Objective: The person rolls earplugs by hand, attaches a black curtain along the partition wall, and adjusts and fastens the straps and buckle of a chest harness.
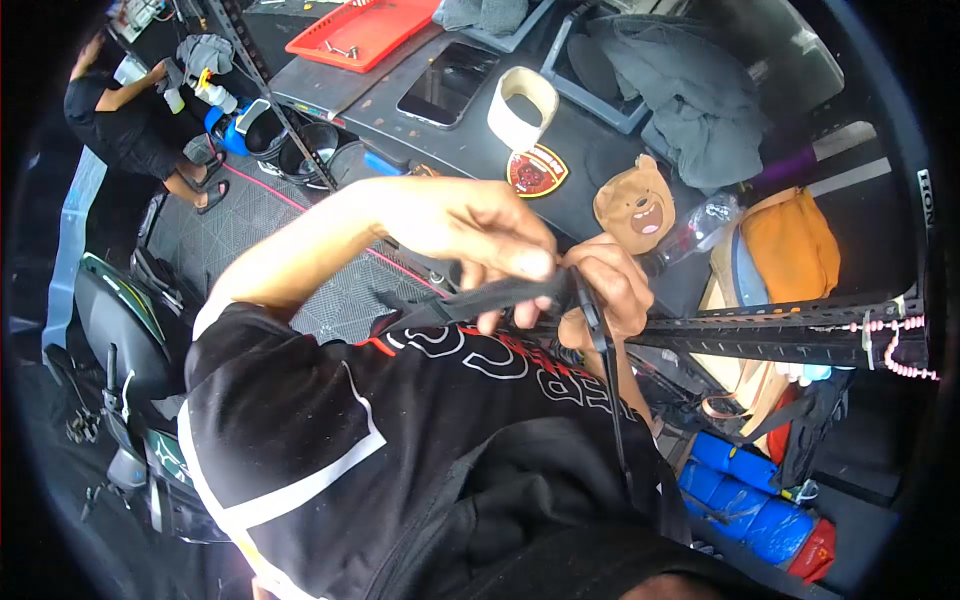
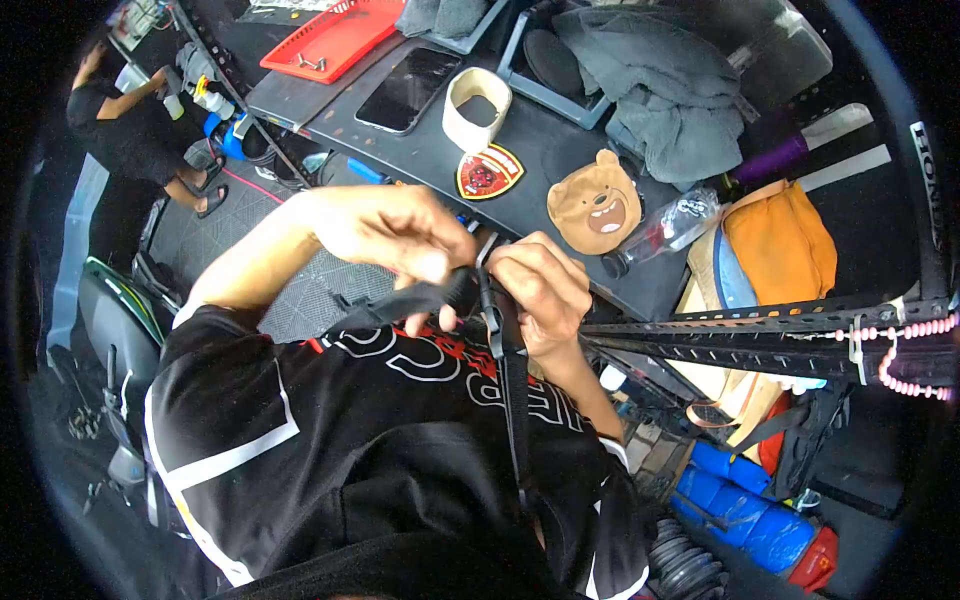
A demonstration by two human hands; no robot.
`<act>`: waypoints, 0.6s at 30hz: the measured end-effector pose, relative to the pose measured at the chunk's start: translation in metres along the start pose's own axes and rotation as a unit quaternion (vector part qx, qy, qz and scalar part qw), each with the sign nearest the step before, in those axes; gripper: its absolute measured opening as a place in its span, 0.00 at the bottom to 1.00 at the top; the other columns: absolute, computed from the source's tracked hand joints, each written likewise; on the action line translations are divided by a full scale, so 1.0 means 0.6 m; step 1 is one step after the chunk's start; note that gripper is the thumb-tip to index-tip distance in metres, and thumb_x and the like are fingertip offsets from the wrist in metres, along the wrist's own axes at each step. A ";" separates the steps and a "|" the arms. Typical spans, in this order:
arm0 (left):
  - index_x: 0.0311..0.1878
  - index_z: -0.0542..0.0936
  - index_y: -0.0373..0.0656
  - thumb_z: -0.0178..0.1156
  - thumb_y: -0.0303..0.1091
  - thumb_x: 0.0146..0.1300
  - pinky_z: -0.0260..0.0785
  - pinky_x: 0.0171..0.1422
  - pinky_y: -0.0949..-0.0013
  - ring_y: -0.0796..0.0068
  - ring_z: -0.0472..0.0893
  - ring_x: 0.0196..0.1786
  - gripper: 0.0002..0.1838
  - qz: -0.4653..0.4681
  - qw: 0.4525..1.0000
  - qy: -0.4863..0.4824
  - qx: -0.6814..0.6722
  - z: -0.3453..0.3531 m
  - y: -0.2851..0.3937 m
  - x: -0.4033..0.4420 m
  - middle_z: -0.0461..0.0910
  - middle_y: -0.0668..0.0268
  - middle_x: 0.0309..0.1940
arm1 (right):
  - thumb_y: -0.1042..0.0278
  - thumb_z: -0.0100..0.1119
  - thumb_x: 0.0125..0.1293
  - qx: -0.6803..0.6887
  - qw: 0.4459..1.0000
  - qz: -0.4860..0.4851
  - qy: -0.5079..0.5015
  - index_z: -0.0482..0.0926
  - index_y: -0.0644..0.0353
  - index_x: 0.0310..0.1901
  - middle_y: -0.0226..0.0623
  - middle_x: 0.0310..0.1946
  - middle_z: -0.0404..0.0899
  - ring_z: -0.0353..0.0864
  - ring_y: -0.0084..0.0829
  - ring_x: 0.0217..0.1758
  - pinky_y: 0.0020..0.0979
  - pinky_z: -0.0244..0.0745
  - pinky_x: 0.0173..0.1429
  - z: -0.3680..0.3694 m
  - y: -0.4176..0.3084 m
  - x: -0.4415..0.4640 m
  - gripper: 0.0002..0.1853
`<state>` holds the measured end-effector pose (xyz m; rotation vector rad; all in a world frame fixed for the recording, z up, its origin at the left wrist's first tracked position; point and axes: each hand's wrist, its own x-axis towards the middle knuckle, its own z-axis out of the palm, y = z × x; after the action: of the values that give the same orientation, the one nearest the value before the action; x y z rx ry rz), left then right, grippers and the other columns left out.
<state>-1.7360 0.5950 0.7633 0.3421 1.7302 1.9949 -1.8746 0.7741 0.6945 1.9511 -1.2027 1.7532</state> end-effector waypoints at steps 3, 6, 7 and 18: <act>0.51 0.78 0.33 0.52 0.44 0.79 0.79 0.38 0.73 0.73 0.86 0.34 0.20 -0.016 0.998 -0.003 -0.052 -0.001 -0.006 0.013 0.85 0.60 0.39 | 0.71 0.70 0.51 0.014 0.999 0.037 0.008 0.78 0.67 0.38 0.45 0.31 0.79 0.78 0.40 0.25 0.35 0.70 0.28 -0.007 -0.001 -0.012 0.14; 0.57 0.76 0.28 0.61 0.38 0.74 0.75 0.45 0.73 0.79 0.82 0.40 0.20 0.060 0.998 -0.010 0.010 -0.020 -0.047 0.025 0.84 0.60 0.38 | 0.73 0.67 0.51 0.022 0.995 0.091 -0.034 0.79 0.67 0.35 0.44 0.30 0.78 0.75 0.37 0.24 0.32 0.68 0.29 -0.023 -0.007 0.002 0.11; 0.54 0.78 0.28 0.61 0.33 0.72 0.74 0.46 0.73 0.81 0.80 0.42 0.16 0.088 0.995 -0.010 -0.048 -0.011 -0.052 0.026 0.84 0.62 0.38 | 0.73 0.67 0.51 0.039 0.992 0.108 -0.048 0.79 0.67 0.34 0.43 0.30 0.78 0.75 0.36 0.24 0.30 0.68 0.28 -0.027 -0.007 0.007 0.10; 0.48 0.85 0.35 0.55 0.41 0.74 0.77 0.39 0.61 0.54 0.85 0.35 0.17 0.217 0.853 0.246 0.407 0.028 -0.008 0.031 0.84 0.54 0.36 | 0.26 0.53 0.66 0.452 0.578 0.608 -0.304 0.73 0.65 0.62 0.36 0.40 0.81 0.76 0.17 0.32 0.18 0.70 0.30 -0.148 -0.092 0.099 0.44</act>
<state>-1.7432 0.6191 0.7595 0.5658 3.0404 1.5663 -1.9016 0.8443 0.7880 2.5869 -2.8328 2.8069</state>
